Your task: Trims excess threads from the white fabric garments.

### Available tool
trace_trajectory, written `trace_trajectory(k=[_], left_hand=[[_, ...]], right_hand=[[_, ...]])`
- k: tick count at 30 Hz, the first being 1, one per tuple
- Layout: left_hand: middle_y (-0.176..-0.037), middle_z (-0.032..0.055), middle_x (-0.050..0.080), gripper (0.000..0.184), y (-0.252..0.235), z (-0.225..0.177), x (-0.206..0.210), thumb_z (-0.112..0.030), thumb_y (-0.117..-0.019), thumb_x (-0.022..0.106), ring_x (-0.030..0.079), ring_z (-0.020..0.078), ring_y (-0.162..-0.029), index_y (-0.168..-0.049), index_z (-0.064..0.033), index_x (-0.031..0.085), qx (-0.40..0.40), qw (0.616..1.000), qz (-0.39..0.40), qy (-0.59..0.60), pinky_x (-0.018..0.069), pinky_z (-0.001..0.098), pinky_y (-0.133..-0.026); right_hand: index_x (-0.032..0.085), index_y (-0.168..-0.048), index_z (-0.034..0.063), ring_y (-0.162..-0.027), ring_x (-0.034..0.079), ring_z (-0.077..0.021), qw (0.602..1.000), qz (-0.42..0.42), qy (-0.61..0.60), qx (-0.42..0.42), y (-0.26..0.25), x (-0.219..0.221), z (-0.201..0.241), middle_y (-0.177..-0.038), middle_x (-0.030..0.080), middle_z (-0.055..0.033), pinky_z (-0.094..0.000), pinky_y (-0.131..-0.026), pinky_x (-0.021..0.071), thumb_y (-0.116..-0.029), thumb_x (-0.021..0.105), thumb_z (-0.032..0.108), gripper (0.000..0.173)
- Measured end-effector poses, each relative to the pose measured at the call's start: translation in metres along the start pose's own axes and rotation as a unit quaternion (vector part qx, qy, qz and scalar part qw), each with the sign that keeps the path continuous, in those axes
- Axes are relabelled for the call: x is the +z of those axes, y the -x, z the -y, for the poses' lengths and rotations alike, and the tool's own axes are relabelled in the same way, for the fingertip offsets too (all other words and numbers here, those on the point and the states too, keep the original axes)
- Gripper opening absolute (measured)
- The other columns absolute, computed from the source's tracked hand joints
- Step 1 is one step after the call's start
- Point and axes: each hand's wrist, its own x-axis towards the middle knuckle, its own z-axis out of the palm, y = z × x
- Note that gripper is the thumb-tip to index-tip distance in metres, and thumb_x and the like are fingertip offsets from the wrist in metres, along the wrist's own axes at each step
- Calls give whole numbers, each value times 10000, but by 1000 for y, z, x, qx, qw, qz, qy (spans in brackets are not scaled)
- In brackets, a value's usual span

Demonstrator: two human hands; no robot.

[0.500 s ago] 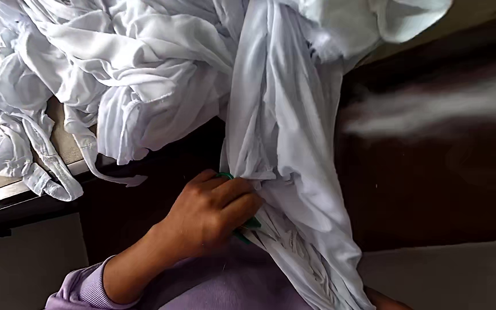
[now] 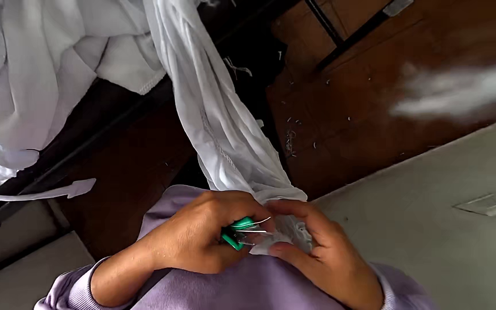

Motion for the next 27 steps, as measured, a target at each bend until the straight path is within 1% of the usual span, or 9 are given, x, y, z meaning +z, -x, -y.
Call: trace_trajectory(k=[3, 7, 11, 13, 16, 19, 21, 23, 27], left_hand=[[-845, 38, 639, 90, -12, -7, -5, -35, -892, 662, 600, 42, -802, -956, 23, 687, 58, 996, -62, -31, 514, 164, -711], [-867, 66, 624, 62, -24, -3, -3, 23, -865, 669, 602, 76, -846, -923, 38, 654, 111, 987, -113, -17, 518, 183, -744], [-879, 62, 636, 41, -23, 1, 4, -19, -906, 662, 606, 96, -877, -937, 6, 671, 141, 983, -93, -76, 511, 215, -806], [-882, 62, 650, 59, -21, 7, 4, -52, -917, 644, 611, 125, -885, -946, -23, 687, 146, 971, -89, -168, 493, 254, -821], [-834, 59, 647, 82, -17, 20, 6, -74, -903, 637, 597, 157, -824, -914, -48, 714, 138, 947, -101, -271, 457, 304, -758], [-789, 53, 636, 98, -14, 28, 8, -71, -889, 631, 579, 158, -775, -870, -49, 724, 127, 939, -107, -302, 440, 306, -727], [-785, 43, 641, 95, -13, 30, 8, -72, -889, 638, 585, 140, -773, -859, -47, 725, 116, 946, -105, -286, 449, 284, -722], [-797, 34, 656, 87, -14, 30, 9, -84, -895, 654, 605, 129, -786, -862, -53, 728, 98, 954, -84, -270, 466, 270, -710], [-900, 51, 666, 217, -22, 28, 8, -184, -875, 701, 648, 189, -852, -1047, -53, 722, 15, 953, 6, -301, 530, 349, -730]], right_hand=[[598, -1203, 151, -896, 642, 42, 1000, -7, 2, 8, -2, 13, -2, -974, 673, 81, -155, -801, 565, -949, 704, 352, 341], [644, -1288, 172, -868, 634, 43, 998, -48, 6, 33, 1, 9, -1, -982, 680, 85, -131, -778, 552, -946, 706, 324, 379], [745, -1048, 212, -850, 611, 53, 994, -100, -24, 30, 6, -4, -2, -978, 655, 116, -93, -720, 525, -943, 718, 348, 174], [755, -1012, 218, -841, 619, 50, 991, -96, -89, 36, 10, -11, -2, -982, 667, 124, -98, -703, 529, -974, 684, 347, 151], [766, -1042, 208, -903, 664, 15, 986, -106, -120, 51, 16, -14, -8, -1002, 710, 112, -143, -771, 559, -1036, 586, 363, 237], [781, -1087, 147, -931, 686, -1, 987, -151, -21, 58, 26, -13, -13, -1011, 746, 71, -164, -822, 567, -1059, 541, 308, 290], [773, -985, 72, -862, 662, 19, 979, -173, 101, 44, 29, -14, -17, -900, 727, 29, -145, -785, 539, -1046, 551, 268, 302], [713, -917, 102, -761, 614, 94, 978, -167, 112, 49, 30, -14, -18, -796, 672, 87, -80, -697, 503, -1060, 536, 311, 309], [660, -981, 132, -714, 570, 115, 983, -170, 66, 35, 26, -13, -14, -781, 619, 125, -64, -646, 472, -1081, 499, 302, 254]])
